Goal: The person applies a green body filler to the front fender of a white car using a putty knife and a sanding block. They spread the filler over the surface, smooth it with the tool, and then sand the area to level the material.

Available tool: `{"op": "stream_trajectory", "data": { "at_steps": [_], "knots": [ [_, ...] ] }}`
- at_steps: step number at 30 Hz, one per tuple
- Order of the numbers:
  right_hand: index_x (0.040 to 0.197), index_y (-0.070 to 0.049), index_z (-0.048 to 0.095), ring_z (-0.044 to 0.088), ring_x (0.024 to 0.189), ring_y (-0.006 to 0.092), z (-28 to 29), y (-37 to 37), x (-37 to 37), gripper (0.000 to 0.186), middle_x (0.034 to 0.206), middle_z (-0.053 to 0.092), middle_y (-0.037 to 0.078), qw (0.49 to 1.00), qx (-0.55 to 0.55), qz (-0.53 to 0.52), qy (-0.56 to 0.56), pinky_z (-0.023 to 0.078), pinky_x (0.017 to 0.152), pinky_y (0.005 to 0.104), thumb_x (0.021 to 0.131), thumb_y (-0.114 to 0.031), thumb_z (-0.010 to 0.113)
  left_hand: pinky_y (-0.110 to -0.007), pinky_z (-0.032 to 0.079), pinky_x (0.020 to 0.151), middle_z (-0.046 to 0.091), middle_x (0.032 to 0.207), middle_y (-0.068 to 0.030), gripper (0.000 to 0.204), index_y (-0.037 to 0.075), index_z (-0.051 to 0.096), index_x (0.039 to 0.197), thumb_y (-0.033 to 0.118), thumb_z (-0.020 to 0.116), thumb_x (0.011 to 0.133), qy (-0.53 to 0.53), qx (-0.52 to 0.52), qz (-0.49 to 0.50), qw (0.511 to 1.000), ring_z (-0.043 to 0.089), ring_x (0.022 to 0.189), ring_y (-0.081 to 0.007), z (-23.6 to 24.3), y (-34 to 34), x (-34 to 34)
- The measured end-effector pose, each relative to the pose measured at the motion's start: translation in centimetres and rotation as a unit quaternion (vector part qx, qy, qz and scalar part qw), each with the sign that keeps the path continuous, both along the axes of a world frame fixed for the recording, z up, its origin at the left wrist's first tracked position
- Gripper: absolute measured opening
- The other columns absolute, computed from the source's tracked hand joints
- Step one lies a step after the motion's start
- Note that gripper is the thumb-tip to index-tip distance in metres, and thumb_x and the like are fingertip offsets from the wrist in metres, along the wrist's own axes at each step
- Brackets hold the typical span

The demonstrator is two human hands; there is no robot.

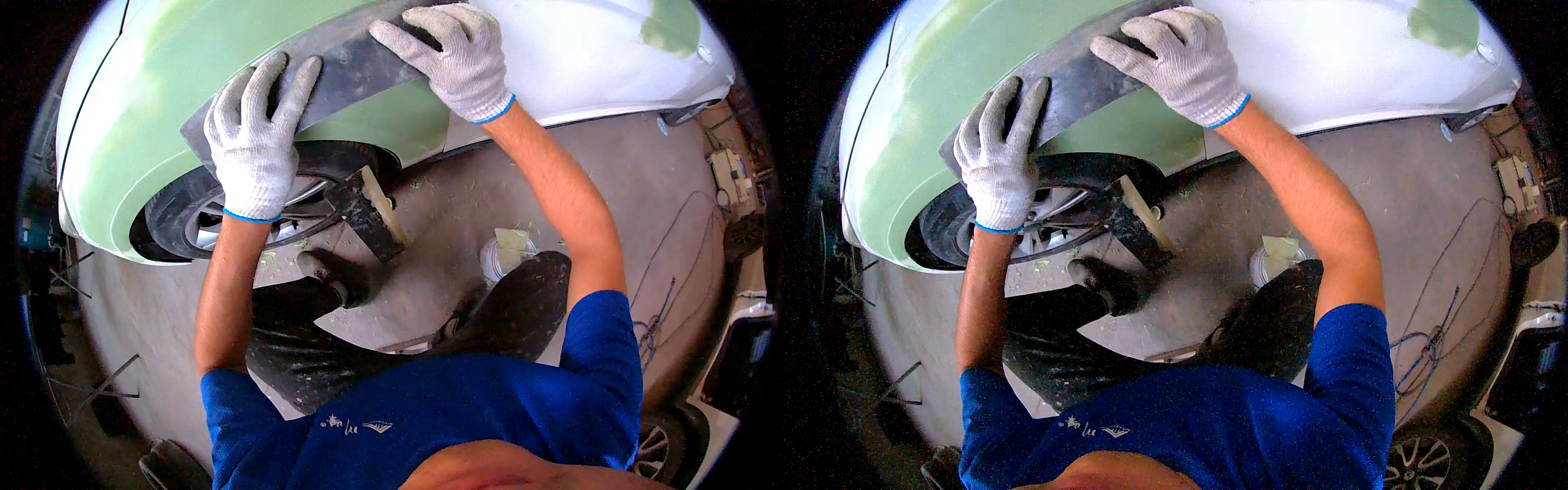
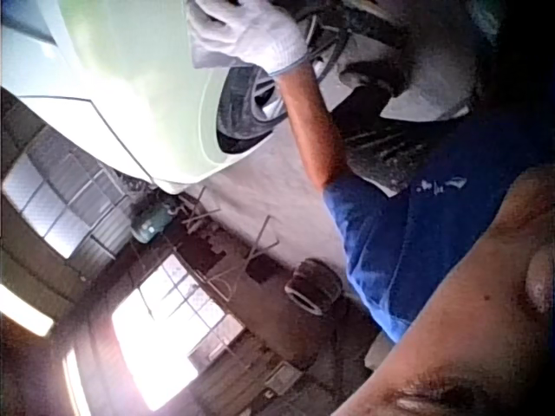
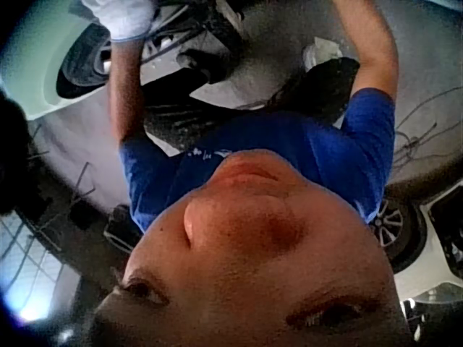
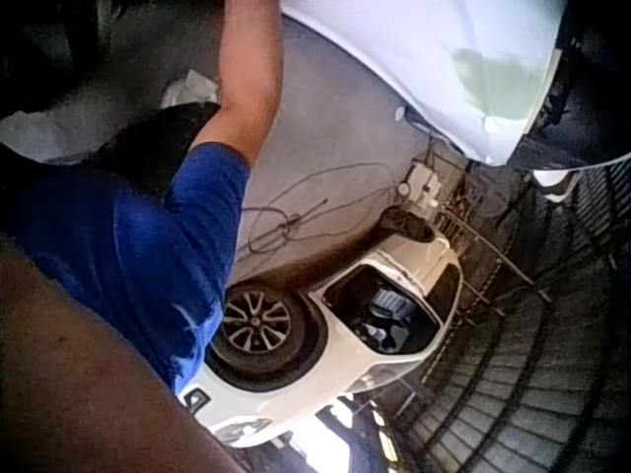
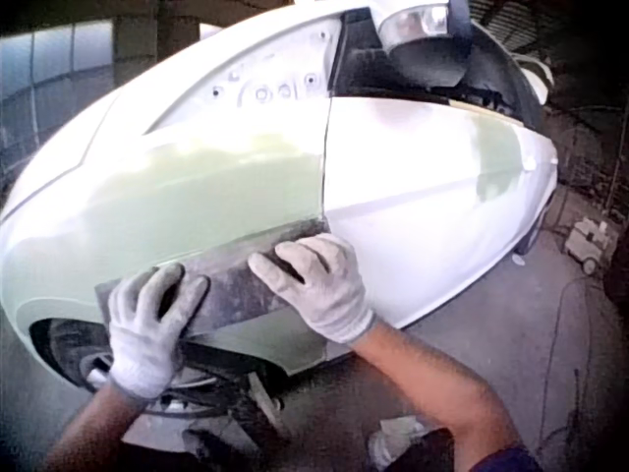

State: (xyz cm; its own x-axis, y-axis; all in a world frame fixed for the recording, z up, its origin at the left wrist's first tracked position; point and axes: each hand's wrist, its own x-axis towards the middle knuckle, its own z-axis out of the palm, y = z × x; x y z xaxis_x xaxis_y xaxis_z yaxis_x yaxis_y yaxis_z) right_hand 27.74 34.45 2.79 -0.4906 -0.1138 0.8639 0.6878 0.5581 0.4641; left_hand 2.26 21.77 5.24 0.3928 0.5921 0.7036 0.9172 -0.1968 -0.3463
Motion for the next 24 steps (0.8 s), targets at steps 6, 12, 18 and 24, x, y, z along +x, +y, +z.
{"op": "stream_trajectory", "data": {
  "at_steps": [6, 12, 18, 24],
  "knots": [
    [0.132, -0.037, 0.059, 0.052, 0.097, 0.0185, -0.2, 0.0, 0.0, 0.06, 0.107, 0.054, -0.006, 1.0, -0.003, -0.003, -0.002, 0.046, 0.085, 0.0382, 0.075, -0.019, 0.07, -0.047, 0.038, 0.105, 0.053, 0.138, -0.0042, 0.079, 0.032, 0.055, 0.139, -0.001, 0.063, 0.067, 0.006, -0.007, 0.003, 1.0, 0.051, 0.121, -0.0302, 0.0, -0.1, 0.1],
    [0.131, -0.037, 0.06, 0.052, 0.096, 0.0187, -0.2, 0.4, -0.2, 0.059, 0.107, 0.054, -0.006, 1.0, -0.005, -0.001, -0.004, 0.046, 0.084, 0.0382, 0.076, -0.02, 0.071, -0.048, 0.039, 0.103, 0.051, 0.137, 0.0008, 0.087, 0.039, 0.054, 0.138, -0.002, 0.064, 0.063, -0.002, 0.002, 0.002, 1.0, 0.051, 0.12, -0.0282, -0.3, 0.4, -0.1],
    [0.131, -0.037, 0.06, 0.053, 0.096, 0.0188, -0.1, 0.8, -0.8, 0.058, 0.106, 0.054, -0.006, 1.0, -0.021, 0.011, -0.003, 0.046, 0.083, 0.0383, 0.076, -0.02, 0.072, -0.048, 0.04, 0.102, 0.051, 0.136, 0.0022, 0.086, 0.04, 0.054, 0.138, 0.002, 0.065, 0.062, 0.006, 0.014, 0.004, 1.0, 0.051, 0.119, -0.0274, -0.6, 1.0, -0.4],
    [0.131, -0.037, 0.06, 0.053, 0.095, 0.019, -0.7, 0.5, -1.2, 0.058, 0.106, 0.054, -0.006, 0.998, -0.053, 0.021, -0.011, 0.046, 0.082, 0.0383, 0.077, -0.021, 0.073, -0.047, 0.04, 0.102, 0.051, 0.14, 0.0022, 0.08, 0.043, 0.049, 0.141, 0.007, 0.068, 0.072, 0.036, -0.013, 0.036, 0.999, 0.051, 0.121, -0.0275, -1.8, 0.1, -0.2]
  ]
}}
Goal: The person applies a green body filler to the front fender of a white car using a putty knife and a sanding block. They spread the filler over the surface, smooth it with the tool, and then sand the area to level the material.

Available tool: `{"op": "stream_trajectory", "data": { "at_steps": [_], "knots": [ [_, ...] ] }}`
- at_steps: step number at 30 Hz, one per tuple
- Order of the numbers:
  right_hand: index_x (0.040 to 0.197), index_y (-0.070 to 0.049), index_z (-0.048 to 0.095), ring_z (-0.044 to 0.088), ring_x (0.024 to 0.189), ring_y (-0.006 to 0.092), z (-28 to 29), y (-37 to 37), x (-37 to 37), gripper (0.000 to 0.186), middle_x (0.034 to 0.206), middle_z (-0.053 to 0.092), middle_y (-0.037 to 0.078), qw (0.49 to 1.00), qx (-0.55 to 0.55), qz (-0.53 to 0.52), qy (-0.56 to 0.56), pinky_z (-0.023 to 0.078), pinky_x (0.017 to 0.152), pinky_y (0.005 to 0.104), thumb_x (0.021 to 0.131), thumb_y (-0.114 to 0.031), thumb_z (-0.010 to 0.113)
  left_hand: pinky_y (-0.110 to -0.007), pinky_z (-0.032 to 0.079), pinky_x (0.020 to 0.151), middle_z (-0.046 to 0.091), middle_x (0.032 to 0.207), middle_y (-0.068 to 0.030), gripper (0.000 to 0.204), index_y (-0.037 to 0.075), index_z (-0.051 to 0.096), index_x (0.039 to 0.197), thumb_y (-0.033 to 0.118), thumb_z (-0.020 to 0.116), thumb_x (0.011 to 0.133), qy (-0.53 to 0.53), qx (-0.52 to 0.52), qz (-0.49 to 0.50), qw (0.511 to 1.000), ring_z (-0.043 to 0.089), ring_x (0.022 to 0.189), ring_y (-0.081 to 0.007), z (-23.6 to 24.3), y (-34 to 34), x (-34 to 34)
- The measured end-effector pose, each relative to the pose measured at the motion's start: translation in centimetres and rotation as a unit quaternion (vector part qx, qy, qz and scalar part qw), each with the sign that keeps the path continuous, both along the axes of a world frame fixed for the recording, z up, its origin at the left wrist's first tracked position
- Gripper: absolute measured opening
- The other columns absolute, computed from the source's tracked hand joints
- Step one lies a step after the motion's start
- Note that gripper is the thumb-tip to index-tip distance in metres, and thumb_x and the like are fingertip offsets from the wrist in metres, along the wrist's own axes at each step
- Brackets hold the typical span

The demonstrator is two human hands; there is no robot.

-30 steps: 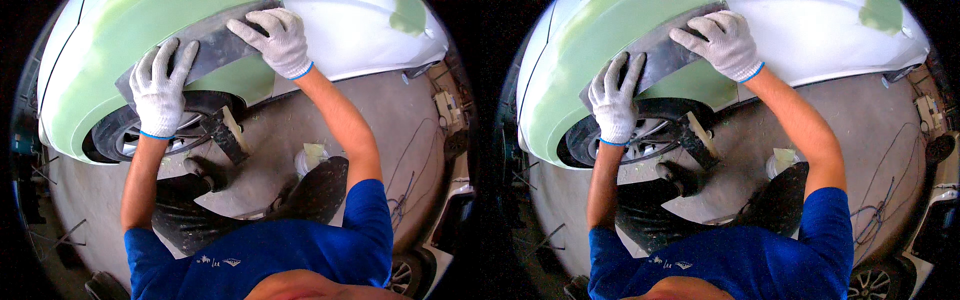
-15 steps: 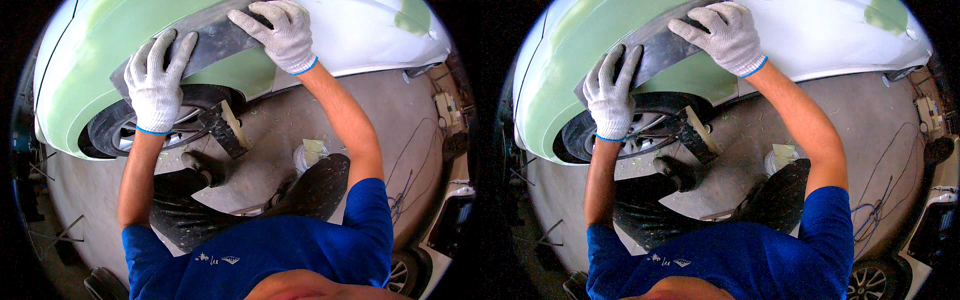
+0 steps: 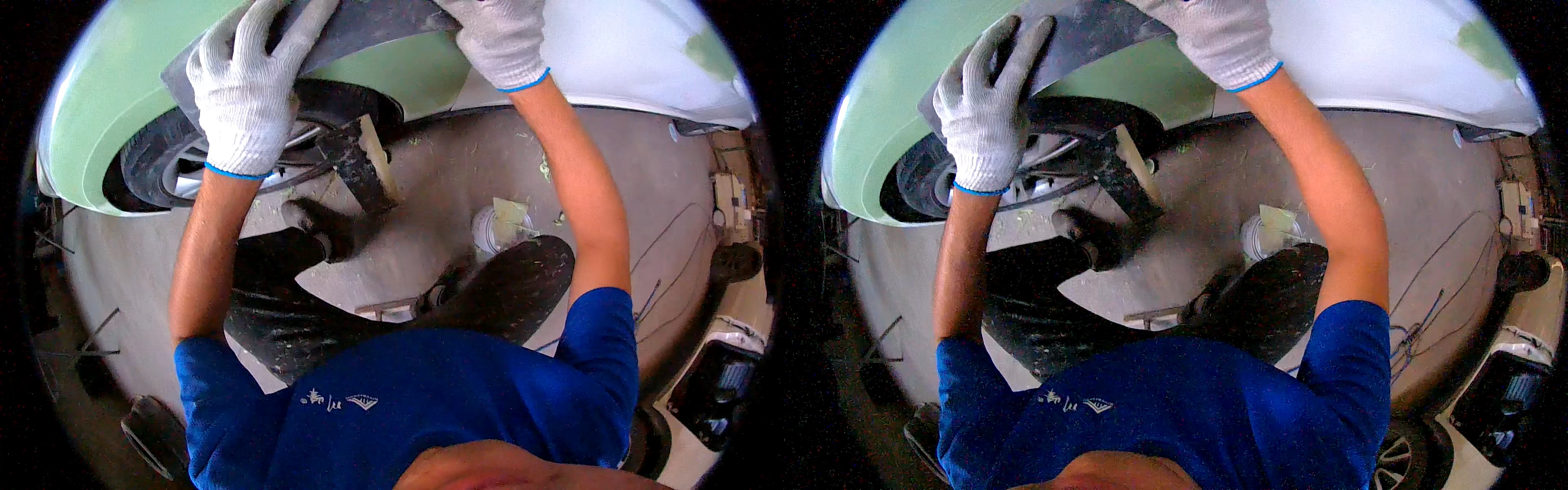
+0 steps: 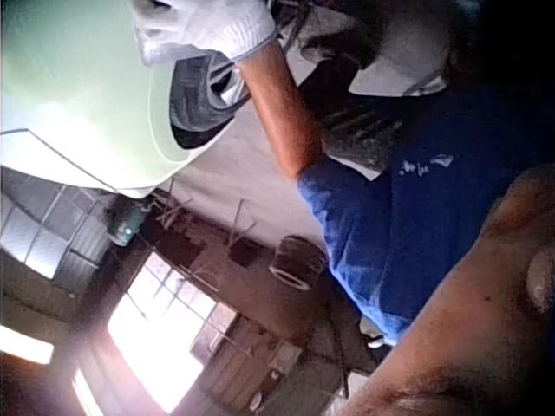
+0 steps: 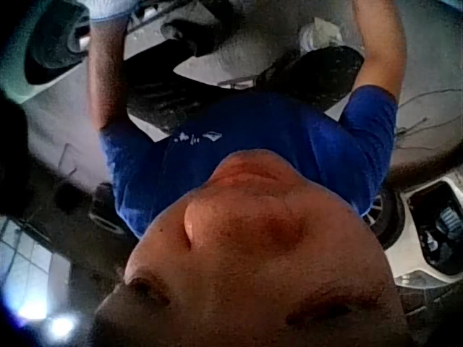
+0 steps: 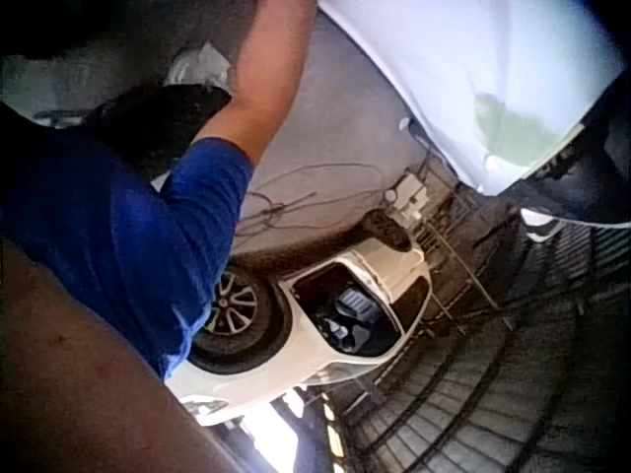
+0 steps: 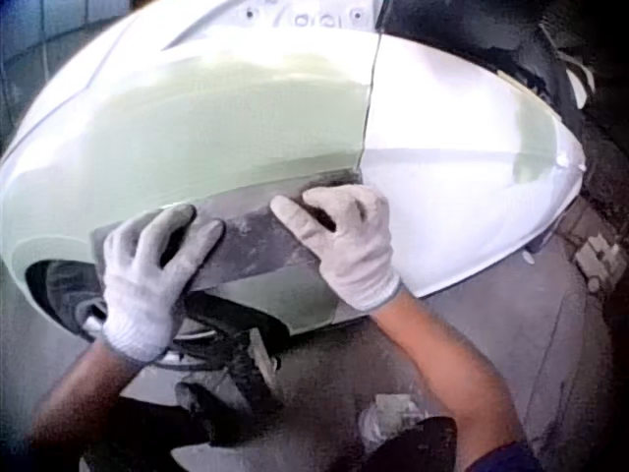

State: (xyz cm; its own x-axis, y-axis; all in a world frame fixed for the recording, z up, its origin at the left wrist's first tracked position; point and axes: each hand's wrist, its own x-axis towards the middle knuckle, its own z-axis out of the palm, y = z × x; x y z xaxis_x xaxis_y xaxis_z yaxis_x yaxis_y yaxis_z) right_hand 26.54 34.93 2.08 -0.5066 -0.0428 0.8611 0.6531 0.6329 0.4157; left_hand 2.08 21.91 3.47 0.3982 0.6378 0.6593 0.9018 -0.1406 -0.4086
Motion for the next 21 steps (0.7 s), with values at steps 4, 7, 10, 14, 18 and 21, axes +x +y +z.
{"op": "stream_trajectory", "data": {
  "at_steps": [4, 7, 10, 14, 18, 21],
  "knots": [
    [0.131, -0.036, 0.06, 0.053, 0.094, 0.0191, -1.4, -0.6, 0.6, 0.057, 0.105, 0.054, -0.006, 1.0, -0.018, -0.007, -0.011, 0.046, 0.082, 0.0383, 0.077, -0.021, 0.074, -0.046, 0.041, 0.101, 0.051, 0.14, 0.0023, 0.081, 0.042, 0.049, 0.141, 0.006, 0.068, 0.071, -0.019, -0.046, 0.01, 0.999, 0.051, 0.12, -0.0277, -1.1, -1.0, 0.6],
    [0.13, -0.036, 0.06, 0.053, 0.094, 0.0192, -3.3, -1.2, 1.4, 0.057, 0.105, 0.055, -0.006, 0.999, -0.027, -0.012, -0.021, 0.046, 0.082, 0.0383, 0.077, -0.021, 0.074, -0.046, 0.042, 0.1, 0.051, 0.14, 0.0024, 0.082, 0.042, 0.049, 0.141, 0.005, 0.068, 0.071, -0.028, -0.065, 0.018, 0.997, 0.051, 0.119, -0.0279, -1.7, -1.7, 1.5],
    [0.13, -0.036, 0.06, 0.053, 0.094, 0.0192, -5.9, -1.2, 2.3, 0.057, 0.105, 0.055, -0.006, 0.999, -0.034, -0.015, -0.025, 0.046, 0.081, 0.0383, 0.078, -0.021, 0.075, -0.046, 0.042, 0.099, 0.051, 0.138, 0.0007, 0.083, 0.039, 0.051, 0.14, 0.005, 0.068, 0.067, -0.028, -0.062, 0.019, 0.997, 0.052, 0.117, -0.0284, -3.8, -1.7, 1.6],
    [0.13, -0.036, 0.06, 0.054, 0.093, 0.0194, -10.2, -0.7, 3.2, 0.056, 0.105, 0.055, -0.005, 0.998, -0.055, -0.011, -0.019, 0.046, 0.081, 0.0383, 0.078, -0.022, 0.075, -0.041, 0.043, 0.09, 0.052, 0.133, 0.004, 0.061, 0.038, 0.058, 0.132, 0.019, 0.06, 0.075, -0.032, -0.059, 0.006, 0.998, 0.051, 0.112, -0.0243, -6.9, -1.8, 2.4],
    [0.108, -0.028, 0.068, 0.056, 0.082, 0.0209, -14.0, -1.0, 3.6, 0.034, 0.1, 0.056, -0.004, 0.993, -0.1, 0.052, 0.034, 0.046, 0.074, 0.0387, 0.077, -0.027, 0.082, -0.041, 0.044, 0.089, 0.054, 0.13, 0.0029, 0.057, 0.034, 0.061, 0.129, 0.02, 0.06, 0.074, -0.065, -0.055, -0.021, 0.996, 0.05, 0.113, -0.0238, -11.1, -1.8, 3.7],
    [0.111, -0.032, 0.069, 0.054, 0.086, 0.0201, -18.5, -0.3, 3.9, 0.037, 0.102, 0.055, -0.005, 0.986, -0.136, 0.067, 0.063, 0.047, 0.077, 0.0379, 0.077, -0.026, 0.081, -0.044, 0.044, 0.09, 0.053, 0.13, 0.0015, 0.054, 0.032, 0.063, 0.127, 0.02, 0.06, 0.074, -0.08, -0.083, -0.028, 0.993, 0.05, 0.114, -0.0239, -14.1, -1.5, 4.5]
  ]
}}
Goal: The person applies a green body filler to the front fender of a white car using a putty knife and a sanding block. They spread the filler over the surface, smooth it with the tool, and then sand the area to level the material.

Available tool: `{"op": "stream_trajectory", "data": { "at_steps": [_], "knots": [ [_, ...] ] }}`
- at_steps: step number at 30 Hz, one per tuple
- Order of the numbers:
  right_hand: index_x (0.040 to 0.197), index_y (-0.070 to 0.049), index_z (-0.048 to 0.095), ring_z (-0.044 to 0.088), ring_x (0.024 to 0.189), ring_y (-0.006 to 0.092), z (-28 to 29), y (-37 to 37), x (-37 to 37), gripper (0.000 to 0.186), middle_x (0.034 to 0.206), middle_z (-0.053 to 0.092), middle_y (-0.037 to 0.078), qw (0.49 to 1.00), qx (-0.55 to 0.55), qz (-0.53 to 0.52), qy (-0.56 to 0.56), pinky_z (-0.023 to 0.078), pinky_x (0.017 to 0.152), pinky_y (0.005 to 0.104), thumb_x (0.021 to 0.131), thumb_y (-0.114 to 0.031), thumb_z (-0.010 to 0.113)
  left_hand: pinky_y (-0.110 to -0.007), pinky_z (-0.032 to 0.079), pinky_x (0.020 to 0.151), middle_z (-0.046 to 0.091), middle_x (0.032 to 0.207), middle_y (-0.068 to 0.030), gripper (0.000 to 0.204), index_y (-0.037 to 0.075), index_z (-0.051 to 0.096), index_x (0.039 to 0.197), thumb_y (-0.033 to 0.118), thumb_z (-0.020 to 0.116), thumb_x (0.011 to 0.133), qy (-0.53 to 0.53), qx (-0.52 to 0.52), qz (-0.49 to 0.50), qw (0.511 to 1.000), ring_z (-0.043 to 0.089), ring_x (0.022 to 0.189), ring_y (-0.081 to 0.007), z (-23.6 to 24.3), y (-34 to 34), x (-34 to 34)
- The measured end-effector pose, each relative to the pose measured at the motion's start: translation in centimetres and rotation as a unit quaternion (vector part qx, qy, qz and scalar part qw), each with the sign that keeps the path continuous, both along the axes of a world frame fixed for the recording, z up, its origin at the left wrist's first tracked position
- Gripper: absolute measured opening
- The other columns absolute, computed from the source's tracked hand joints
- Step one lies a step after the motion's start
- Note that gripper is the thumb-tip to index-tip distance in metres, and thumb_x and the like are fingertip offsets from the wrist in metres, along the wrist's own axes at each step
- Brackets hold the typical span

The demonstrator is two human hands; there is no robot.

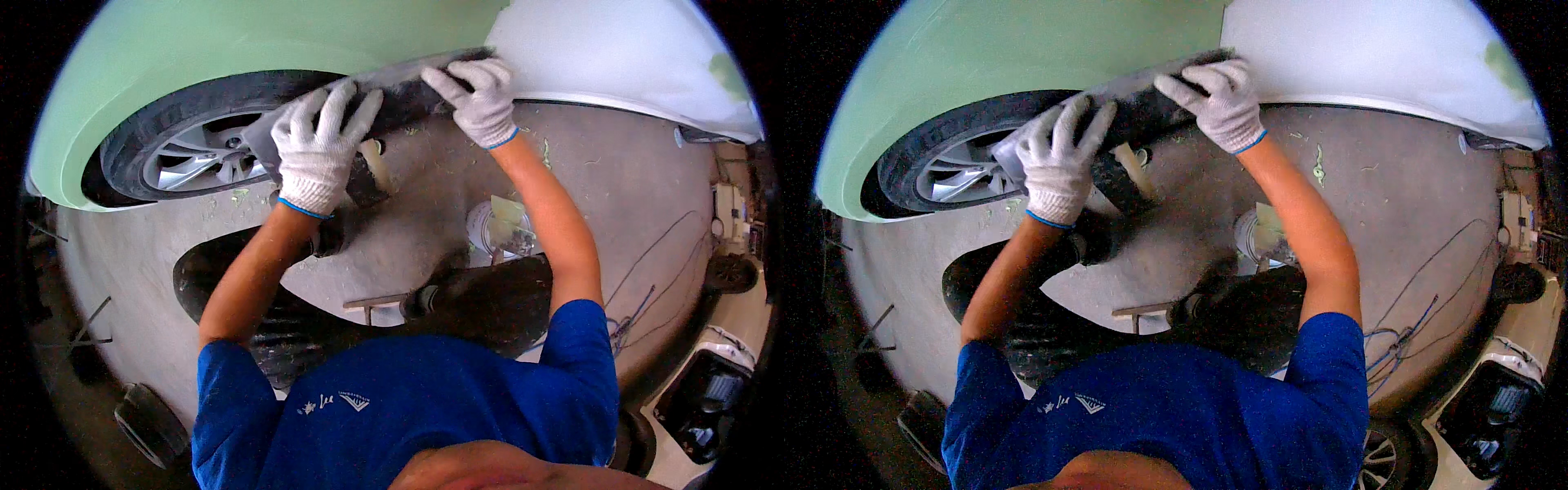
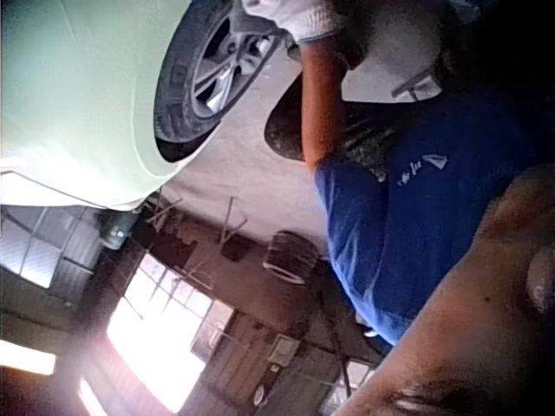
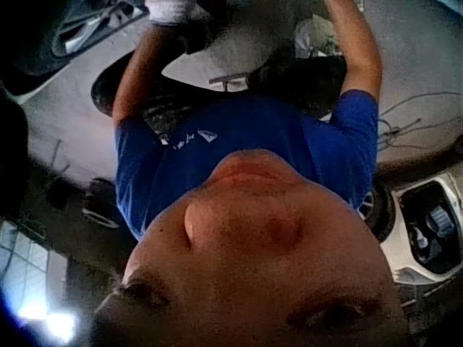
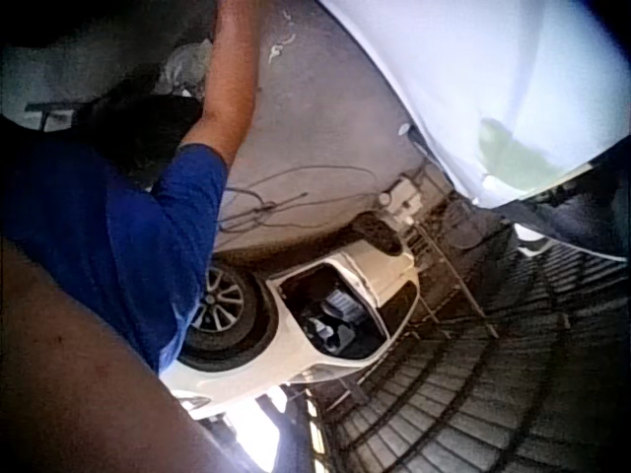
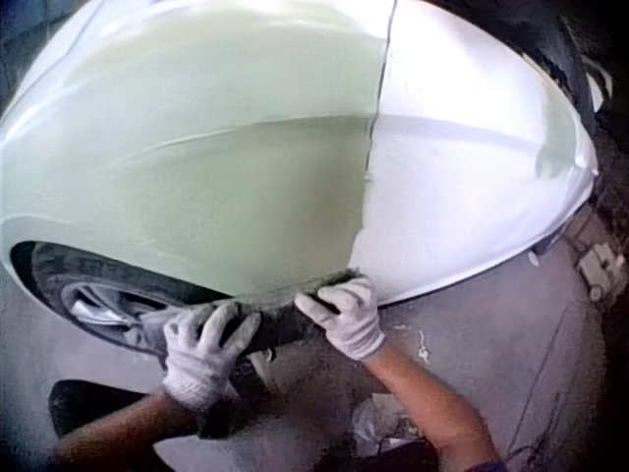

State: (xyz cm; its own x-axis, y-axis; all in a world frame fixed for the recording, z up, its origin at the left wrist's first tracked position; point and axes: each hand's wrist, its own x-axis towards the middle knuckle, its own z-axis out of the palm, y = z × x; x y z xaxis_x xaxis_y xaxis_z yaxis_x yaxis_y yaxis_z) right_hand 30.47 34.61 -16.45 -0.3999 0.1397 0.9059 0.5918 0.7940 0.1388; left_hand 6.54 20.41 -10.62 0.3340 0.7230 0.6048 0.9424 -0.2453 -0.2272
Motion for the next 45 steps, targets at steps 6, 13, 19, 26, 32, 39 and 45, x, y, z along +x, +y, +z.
{"op": "stream_trajectory", "data": {
  "at_steps": [6, 13, 19, 26, 32, 39, 45],
  "knots": [
    [0.127, -0.036, 0.064, 0.051, 0.098, 0.0202, -3.0, -3.1, 1.5, 0.053, 0.111, 0.052, -0.004, 0.988, -0.062, -0.054, -0.129, 0.045, 0.091, 0.0399, 0.078, -0.017, 0.066, -0.048, 0.04, 0.099, 0.048, 0.14, -0.0019, 0.064, 0.031, 0.053, 0.139, 0.01, 0.056, 0.079, -0.054, -0.119, 0.018, 0.991, 0.047, 0.124, -0.0297, -4.6, -1.2, 0.8],
    [0.128, -0.032, 0.063, 0.052, 0.098, 0.0219, 7.6, -5.8, 2.7, 0.055, 0.111, 0.053, -0.002, 0.989, 0.0, -0.058, -0.139, 0.046, 0.09, 0.0414, 0.076, -0.018, 0.06, -0.047, 0.04, 0.101, 0.052, 0.136, -0.0046, 0.068, 0.027, 0.057, 0.136, 0.006, 0.059, 0.072, -0.041, -0.062, -0.025, 0.997, 0.051, 0.121, -0.0291, 4.9, -3.4, 0.9],
    [0.129, -0.036, 0.062, 0.052, 0.1, 0.0191, 15.7, -4.6, -0.1, 0.057, 0.11, 0.053, -0.004, 0.986, 0.107, -0.074, -0.102, 0.044, 0.09, 0.0401, 0.075, -0.018, 0.062, -0.048, 0.04, 0.101, 0.051, 0.136, -0.0044, 0.073, 0.029, 0.057, 0.137, 0.003, 0.061, 0.068, 0.011, 0.019, -0.003, 1.0, 0.051, 0.119, -0.0299, 12.2, -3.1, -1.7],
    [0.131, -0.037, 0.062, 0.053, 0.103, 0.0213, 19.8, -3.1, -2.7, 0.065, 0.113, 0.056, -0.004, 0.985, 0.136, -0.078, -0.076, 0.044, 0.092, 0.0393, 0.073, -0.009, 0.063, -0.047, 0.04, 0.101, 0.051, 0.135, -0.0034, 0.076, 0.031, 0.057, 0.137, 0.001, 0.063, 0.067, 0.011, 0.075, -0.004, 0.997, 0.05, 0.12, -0.03, 16.0, -1.6, -3.9],
    [0.132, -0.039, 0.059, 0.051, 0.101, 0.0185, 19.9, -1.5, -3.1, 0.063, 0.11, 0.051, -0.005, 0.975, 0.177, -0.113, -0.071, 0.045, 0.089, 0.0388, 0.074, -0.016, 0.064, -0.047, 0.04, 0.102, 0.051, 0.136, -0.0031, 0.076, 0.031, 0.057, 0.137, 0.001, 0.062, 0.067, 0.02, 0.081, -0.002, 0.996, 0.05, 0.119, -0.0294, 16.3, -0.3, -4.3],
    [0.13, -0.039, 0.061, 0.051, 0.101, 0.0187, 19.6, -1.2, -2.9, 0.062, 0.111, 0.051, -0.004, 0.978, 0.169, -0.105, -0.061, 0.044, 0.089, 0.0395, 0.072, -0.017, 0.065, -0.046, 0.041, 0.101, 0.052, 0.135, -0.0029, 0.075, 0.031, 0.058, 0.136, 0.0, 0.062, 0.067, 0.01, 0.098, -0.018, 0.995, 0.051, 0.119, -0.0291, 16.5, 0.2, -4.2],
    [0.131, -0.038, 0.06, 0.052, 0.1, 0.0188, 19.5, -1.5, -3.3, 0.062, 0.111, 0.051, -0.004, 0.979, 0.167, -0.101, -0.054, 0.044, 0.09, 0.0398, 0.073, -0.017, 0.065, -0.047, 0.041, 0.101, 0.052, 0.136, -0.0032, 0.08, 0.031, 0.057, 0.137, -0.001, 0.064, 0.064, 0.018, 0.086, -0.002, 0.996, 0.051, 0.12, -0.0293, 16.2, -0.4, -4.9]
  ]
}}
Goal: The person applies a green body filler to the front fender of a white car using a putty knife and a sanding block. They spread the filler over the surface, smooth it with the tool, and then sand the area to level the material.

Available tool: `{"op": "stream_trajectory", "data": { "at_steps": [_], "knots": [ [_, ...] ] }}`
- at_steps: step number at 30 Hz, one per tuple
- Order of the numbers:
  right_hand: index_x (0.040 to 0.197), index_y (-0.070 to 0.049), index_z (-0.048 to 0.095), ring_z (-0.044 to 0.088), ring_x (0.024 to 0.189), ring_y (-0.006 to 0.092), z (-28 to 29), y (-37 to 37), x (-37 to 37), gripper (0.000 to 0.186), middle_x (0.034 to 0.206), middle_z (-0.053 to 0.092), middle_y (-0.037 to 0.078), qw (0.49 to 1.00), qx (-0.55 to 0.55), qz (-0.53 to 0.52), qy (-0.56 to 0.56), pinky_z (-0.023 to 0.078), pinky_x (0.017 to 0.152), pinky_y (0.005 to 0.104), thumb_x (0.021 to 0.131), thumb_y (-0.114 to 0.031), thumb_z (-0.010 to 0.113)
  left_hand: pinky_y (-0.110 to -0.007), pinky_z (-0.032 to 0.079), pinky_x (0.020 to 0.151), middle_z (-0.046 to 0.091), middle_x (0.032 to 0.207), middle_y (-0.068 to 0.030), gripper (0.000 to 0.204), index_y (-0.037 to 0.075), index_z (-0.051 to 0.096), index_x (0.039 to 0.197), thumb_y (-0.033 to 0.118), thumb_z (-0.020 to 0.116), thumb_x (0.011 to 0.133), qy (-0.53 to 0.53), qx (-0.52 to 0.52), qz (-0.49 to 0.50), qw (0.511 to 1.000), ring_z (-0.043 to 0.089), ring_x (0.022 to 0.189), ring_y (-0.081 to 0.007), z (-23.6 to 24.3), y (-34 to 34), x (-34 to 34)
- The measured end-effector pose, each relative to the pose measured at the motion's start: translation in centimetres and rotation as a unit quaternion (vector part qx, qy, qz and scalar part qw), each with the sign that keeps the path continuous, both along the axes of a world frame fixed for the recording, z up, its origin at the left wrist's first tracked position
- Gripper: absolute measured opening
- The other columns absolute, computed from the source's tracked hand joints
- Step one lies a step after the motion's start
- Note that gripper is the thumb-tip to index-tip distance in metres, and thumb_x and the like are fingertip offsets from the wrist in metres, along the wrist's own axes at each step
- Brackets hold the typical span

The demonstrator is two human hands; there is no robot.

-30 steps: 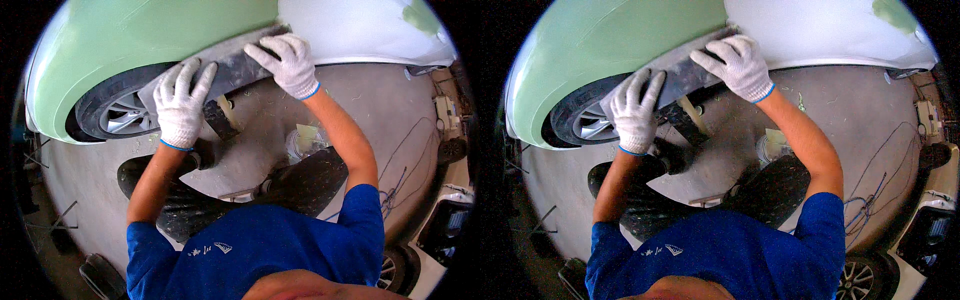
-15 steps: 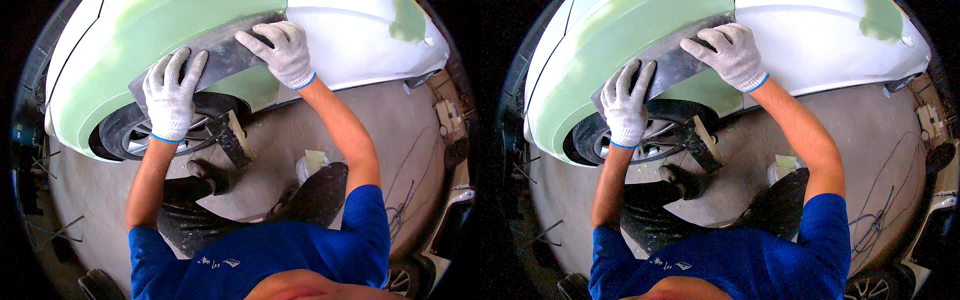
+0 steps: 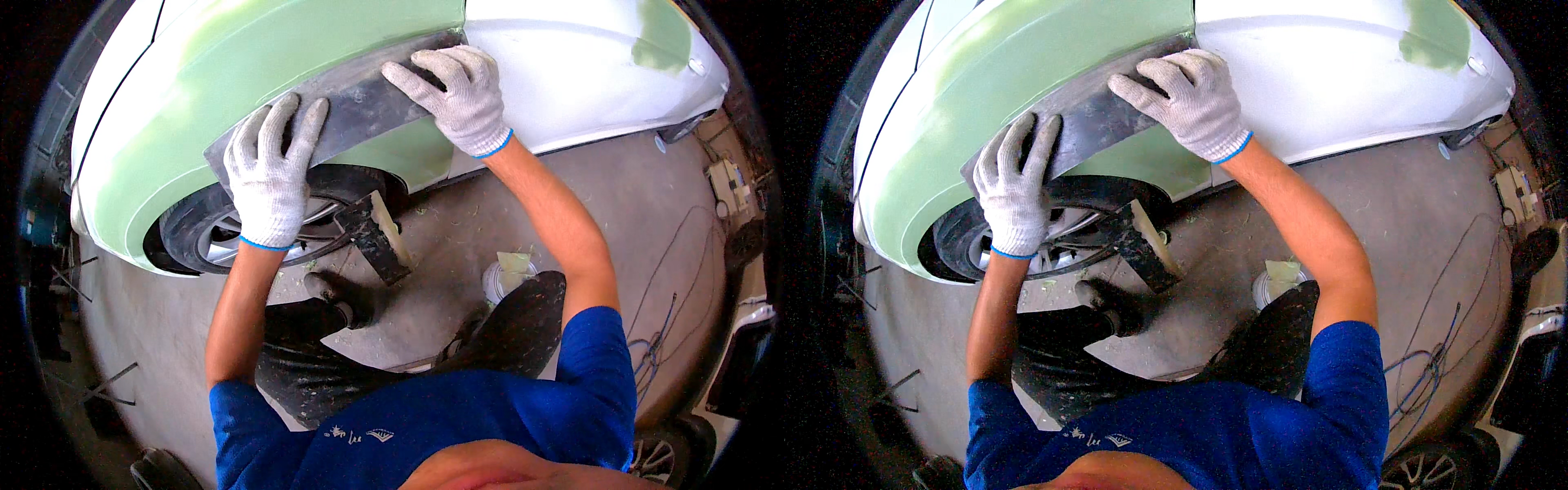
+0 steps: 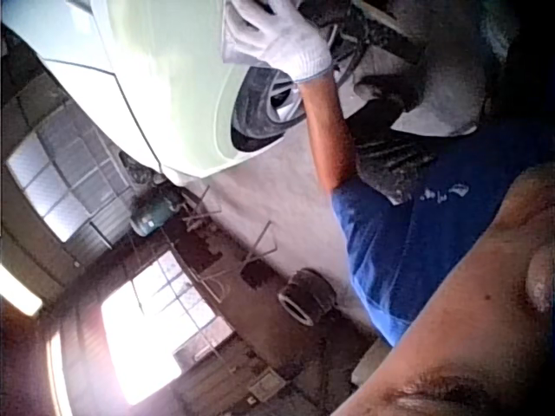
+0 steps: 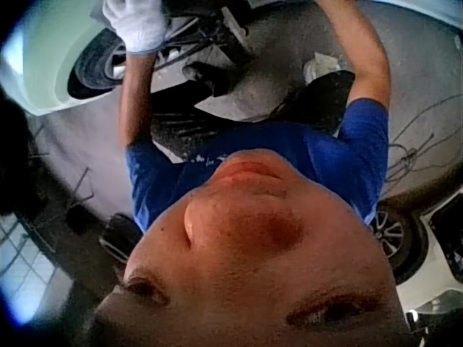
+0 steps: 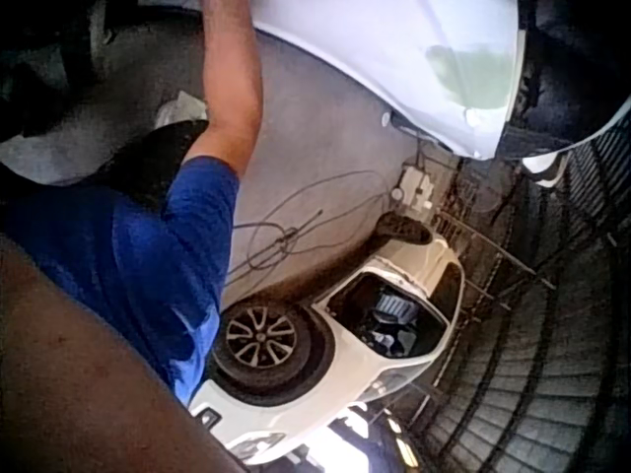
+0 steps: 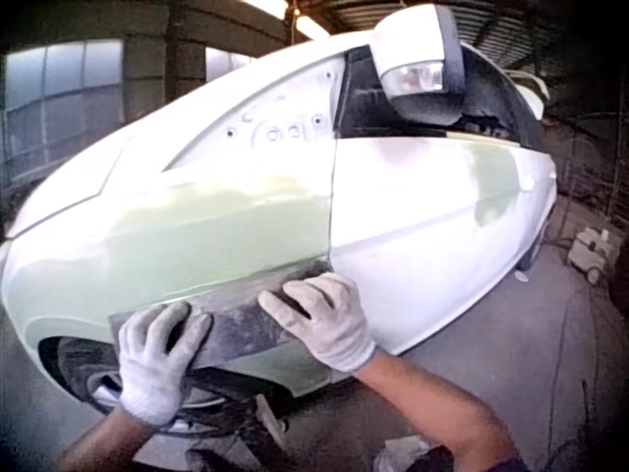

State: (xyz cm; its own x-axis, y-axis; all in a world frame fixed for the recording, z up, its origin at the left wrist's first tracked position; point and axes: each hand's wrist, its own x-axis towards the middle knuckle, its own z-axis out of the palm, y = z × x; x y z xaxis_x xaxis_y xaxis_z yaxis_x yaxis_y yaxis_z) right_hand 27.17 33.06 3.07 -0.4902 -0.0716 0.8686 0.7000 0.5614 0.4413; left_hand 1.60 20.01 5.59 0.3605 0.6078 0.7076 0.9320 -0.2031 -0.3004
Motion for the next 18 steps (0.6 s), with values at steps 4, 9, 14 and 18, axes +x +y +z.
{"op": "stream_trajectory", "data": {
  "at_steps": [4, 9, 14, 18],
  "knots": [
    [0.132, -0.038, 0.06, 0.051, 0.101, 0.0188, -0.1, 0.5, 0.1, 0.063, 0.111, 0.051, -0.005, 1.0, 0.009, -0.008, 0.002, 0.044, 0.09, 0.0397, 0.073, -0.017, 0.065, -0.047, 0.041, 0.101, 0.051, 0.136, -0.003, 0.082, 0.032, 0.056, 0.137, -0.001, 0.065, 0.063, 0.006, 0.002, 0.01, 1.0, 0.05, 0.12, -0.0295, 0.1, 0.1, -0.2],
    [0.132, -0.039, 0.059, 0.049, 0.103, 0.019, 0.0, 0.9, 0.3, 0.063, 0.111, 0.051, -0.005, 1.0, 0.009, -0.011, 0.001, 0.044, 0.091, 0.0397, 0.074, -0.016, 0.065, -0.048, 0.041, 0.101, 0.052, 0.136, -0.003, 0.08, 0.032, 0.056, 0.137, 0.0, 0.065, 0.064, 0.001, 0.009, 0.004, 1.0, 0.05, 0.12, -0.0298, 0.3, 0.6, -0.1],
    [0.131, -0.039, 0.06, 0.049, 0.103, 0.0188, -0.1, 0.9, 0.4, 0.063, 0.112, 0.052, -0.005, 1.0, 0.012, -0.028, 0.002, 0.044, 0.091, 0.0394, 0.073, -0.016, 0.065, -0.048, 0.041, 0.101, 0.053, 0.134, -0.0032, 0.078, 0.032, 0.058, 0.136, -0.001, 0.063, 0.065, 0.009, 0.01, 0.011, 1.0, 0.051, 0.119, -0.03, 0.4, 0.8, 0.2],
    [0.129, -0.039, 0.063, 0.049, 0.102, 0.0183, -0.4, 1.6, 0.2, 0.061, 0.111, 0.053, -0.006, 1.0, 0.019, -0.017, 0.011, 0.044, 0.09, 0.0395, 0.072, -0.016, 0.066, -0.047, 0.041, 0.1, 0.053, 0.134, -0.0024, 0.075, 0.032, 0.058, 0.135, 0.0, 0.062, 0.067, 0.001, 0.009, 0.004, 1.0, 0.051, 0.118, -0.0295, 0.4, 1.1, 0.0]
  ]
}}
